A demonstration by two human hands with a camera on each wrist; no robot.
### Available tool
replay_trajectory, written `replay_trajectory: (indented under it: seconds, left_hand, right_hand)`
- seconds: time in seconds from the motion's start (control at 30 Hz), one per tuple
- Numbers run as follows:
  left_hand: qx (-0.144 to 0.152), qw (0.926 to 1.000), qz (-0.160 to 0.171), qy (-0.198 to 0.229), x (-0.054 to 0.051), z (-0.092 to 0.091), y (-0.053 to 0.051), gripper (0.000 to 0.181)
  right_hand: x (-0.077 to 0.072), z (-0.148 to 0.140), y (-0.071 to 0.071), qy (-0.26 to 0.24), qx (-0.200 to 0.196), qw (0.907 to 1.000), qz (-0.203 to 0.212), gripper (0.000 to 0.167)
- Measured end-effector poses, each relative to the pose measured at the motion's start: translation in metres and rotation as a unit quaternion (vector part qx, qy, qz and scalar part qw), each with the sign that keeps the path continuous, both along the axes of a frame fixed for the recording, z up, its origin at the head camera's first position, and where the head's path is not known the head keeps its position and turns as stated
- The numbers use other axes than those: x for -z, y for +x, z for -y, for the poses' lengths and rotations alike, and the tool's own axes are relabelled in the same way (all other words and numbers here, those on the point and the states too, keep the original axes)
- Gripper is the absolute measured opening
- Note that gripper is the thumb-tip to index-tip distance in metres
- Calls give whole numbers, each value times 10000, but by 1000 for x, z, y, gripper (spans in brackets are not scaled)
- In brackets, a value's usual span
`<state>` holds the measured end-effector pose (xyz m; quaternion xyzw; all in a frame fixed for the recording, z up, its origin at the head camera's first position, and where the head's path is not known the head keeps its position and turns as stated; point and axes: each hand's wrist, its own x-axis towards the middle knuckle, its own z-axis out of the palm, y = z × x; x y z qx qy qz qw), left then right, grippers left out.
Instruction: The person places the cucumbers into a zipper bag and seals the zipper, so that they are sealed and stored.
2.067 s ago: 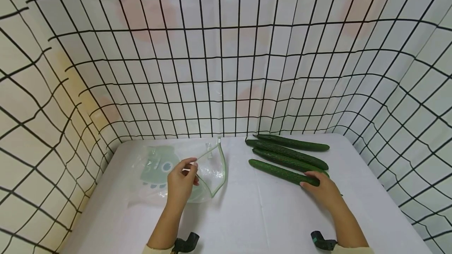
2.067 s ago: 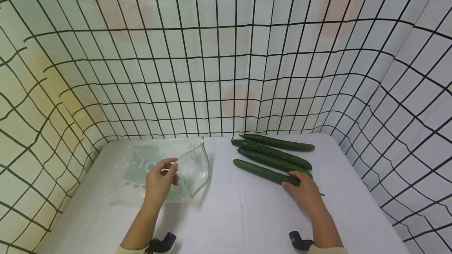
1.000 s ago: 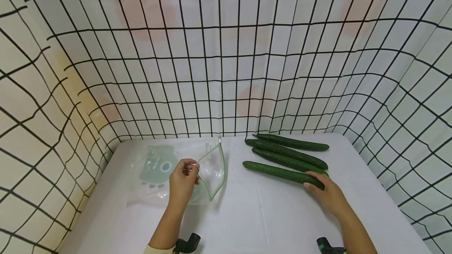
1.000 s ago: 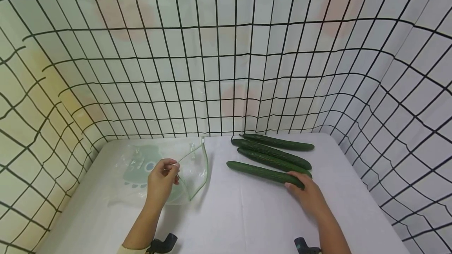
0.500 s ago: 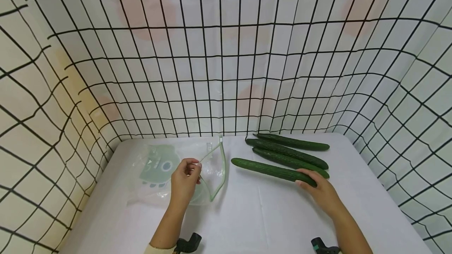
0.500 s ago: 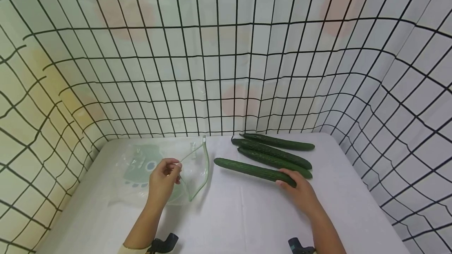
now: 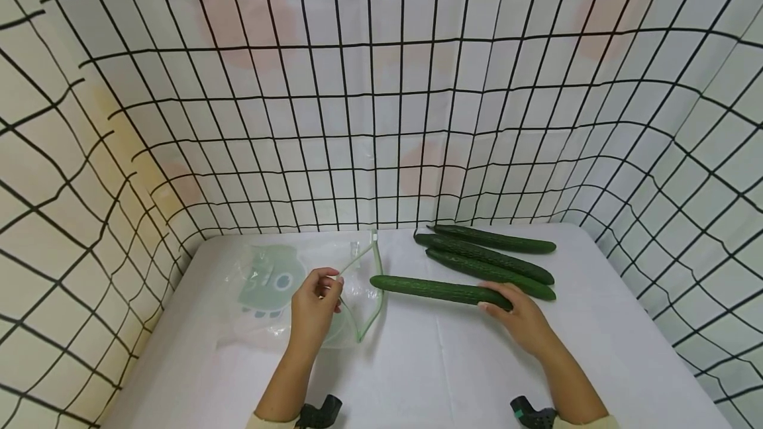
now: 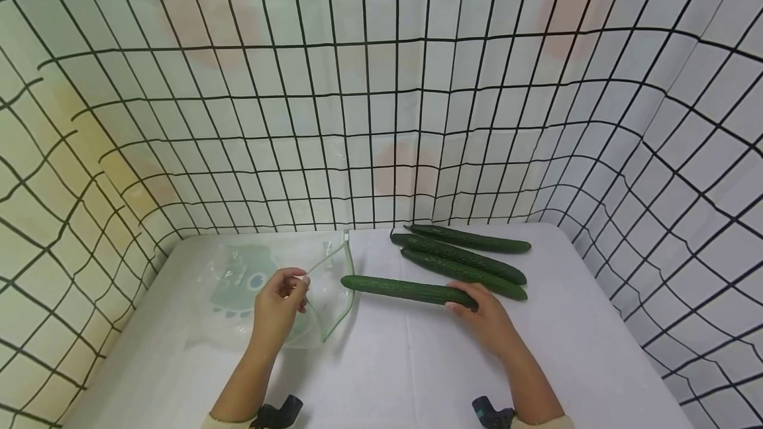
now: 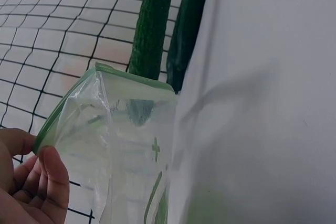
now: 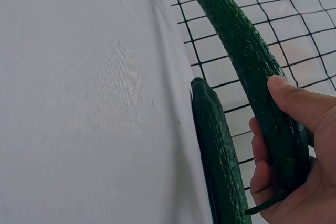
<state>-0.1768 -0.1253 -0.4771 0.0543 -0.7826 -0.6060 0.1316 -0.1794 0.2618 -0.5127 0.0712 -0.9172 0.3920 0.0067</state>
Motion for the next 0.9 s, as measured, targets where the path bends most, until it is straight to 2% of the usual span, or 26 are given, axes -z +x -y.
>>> replay_trajectory:
  seconds: [0.43,0.67,0.9]
  left_hand:
    - [149,9998,-17,156,2,-5,2,14]
    - [323,9994,-18,94,3,-12,3,14]
    - [378,9992,-79,57,2,-15,5,13]
  right_hand:
    - [0,17,-3,-134,-1,9999,-60,54]
    - [3,29,-7,-100,-16,9998,-161,52]
    - [5,42,-13,-234,-65,9996,-128,52]
